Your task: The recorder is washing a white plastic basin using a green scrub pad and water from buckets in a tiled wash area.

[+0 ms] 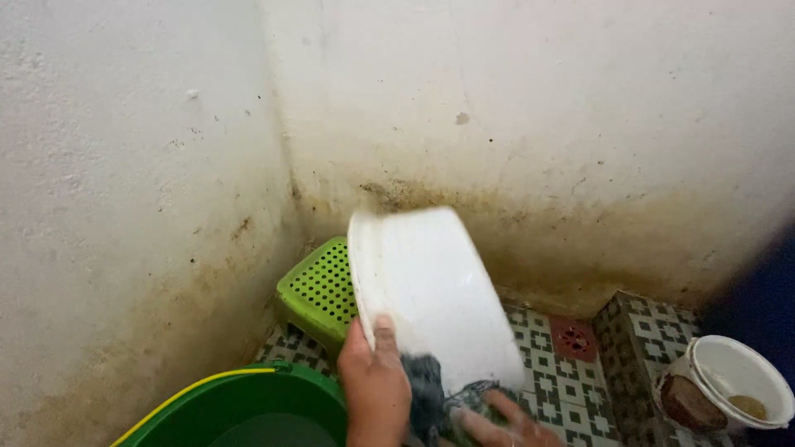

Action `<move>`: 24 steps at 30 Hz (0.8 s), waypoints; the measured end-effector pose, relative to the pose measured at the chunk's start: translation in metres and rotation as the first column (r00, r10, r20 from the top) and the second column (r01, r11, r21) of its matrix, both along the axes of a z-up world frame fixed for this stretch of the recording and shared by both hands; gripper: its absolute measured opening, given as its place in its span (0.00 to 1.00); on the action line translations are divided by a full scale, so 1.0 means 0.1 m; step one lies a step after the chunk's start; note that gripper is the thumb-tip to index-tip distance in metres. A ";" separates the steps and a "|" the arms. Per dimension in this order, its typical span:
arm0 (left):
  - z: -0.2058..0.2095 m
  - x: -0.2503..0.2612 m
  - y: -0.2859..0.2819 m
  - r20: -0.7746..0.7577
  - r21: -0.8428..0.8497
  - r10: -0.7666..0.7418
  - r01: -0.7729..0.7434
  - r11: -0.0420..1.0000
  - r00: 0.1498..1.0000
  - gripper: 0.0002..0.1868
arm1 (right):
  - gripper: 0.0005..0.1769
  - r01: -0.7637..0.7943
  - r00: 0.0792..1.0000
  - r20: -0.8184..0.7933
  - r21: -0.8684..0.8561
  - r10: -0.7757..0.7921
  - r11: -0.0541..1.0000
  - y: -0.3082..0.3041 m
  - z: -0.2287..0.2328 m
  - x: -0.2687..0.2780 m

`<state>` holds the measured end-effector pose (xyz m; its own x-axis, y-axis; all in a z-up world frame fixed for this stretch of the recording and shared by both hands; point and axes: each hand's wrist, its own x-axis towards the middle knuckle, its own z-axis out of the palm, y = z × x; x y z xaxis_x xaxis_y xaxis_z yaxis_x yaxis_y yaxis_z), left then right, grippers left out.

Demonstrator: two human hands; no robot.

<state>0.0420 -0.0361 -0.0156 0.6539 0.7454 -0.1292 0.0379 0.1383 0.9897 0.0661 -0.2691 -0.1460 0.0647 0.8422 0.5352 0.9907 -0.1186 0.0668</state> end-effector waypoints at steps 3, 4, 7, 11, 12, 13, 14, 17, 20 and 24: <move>0.06 -0.02 0.05 0.035 0.134 -0.048 0.043 0.990 0.998 0.16 | 0.18 -0.013 0.999 -0.034 -0.077 0.010 0.997 0.15 0.65 0.29; 0.08 -0.01 0.03 0.076 0.125 -0.057 0.047 0.991 0.995 0.16 | 0.15 -0.076 0.991 0.117 0.080 0.066 0.994 0.27 1.09 0.29; -0.01 -0.05 -0.06 0.034 0.273 -0.123 0.110 0.956 0.992 0.14 | 0.18 0.076 0.983 0.150 0.201 -0.108 0.977 0.52 1.91 0.50; -0.10 -0.22 -0.27 0.237 0.236 -0.474 0.423 0.875 0.848 0.19 | 0.27 0.771 0.069 -0.838 -0.299 -0.541 0.562 0.86 2.92 0.74; -0.12 -0.23 -0.21 0.233 0.238 -0.481 0.430 0.871 0.845 0.19 | 0.27 0.775 0.063 -0.840 -0.299 -0.538 0.557 0.71 2.84 1.05; -0.13 -0.25 -0.15 0.150 0.269 -0.539 0.490 0.829 0.829 0.21 | 0.23 0.793 0.051 -0.839 -0.296 -0.542 0.533 0.56 2.76 1.34; -0.14 -0.27 -0.07 0.067 0.294 -0.586 0.546 0.785 0.807 0.23 | 0.19 0.808 0.043 -0.837 -0.291 -0.545 0.511 0.43 2.68 1.64; -0.16 -0.22 0.18 0.237 0.282 -0.653 0.592 0.755 0.719 0.28 | 0.20 0.871 -0.035 -0.938 -0.199 -0.346 0.450 -0.83 1.61 2.96; -0.10 -0.19 0.26 0.121 0.056 -0.575 0.573 0.818 0.809 0.30 | 0.23 0.876 -0.114 -0.963 -0.214 -0.245 0.433 -1.33 0.91 3.55; 0.02 -0.10 0.29 0.171 -0.233 -0.468 0.497 0.836 0.867 0.28 | 0.31 0.881 -0.268 -0.963 -0.259 -0.032 0.396 -1.14 1.12 2.38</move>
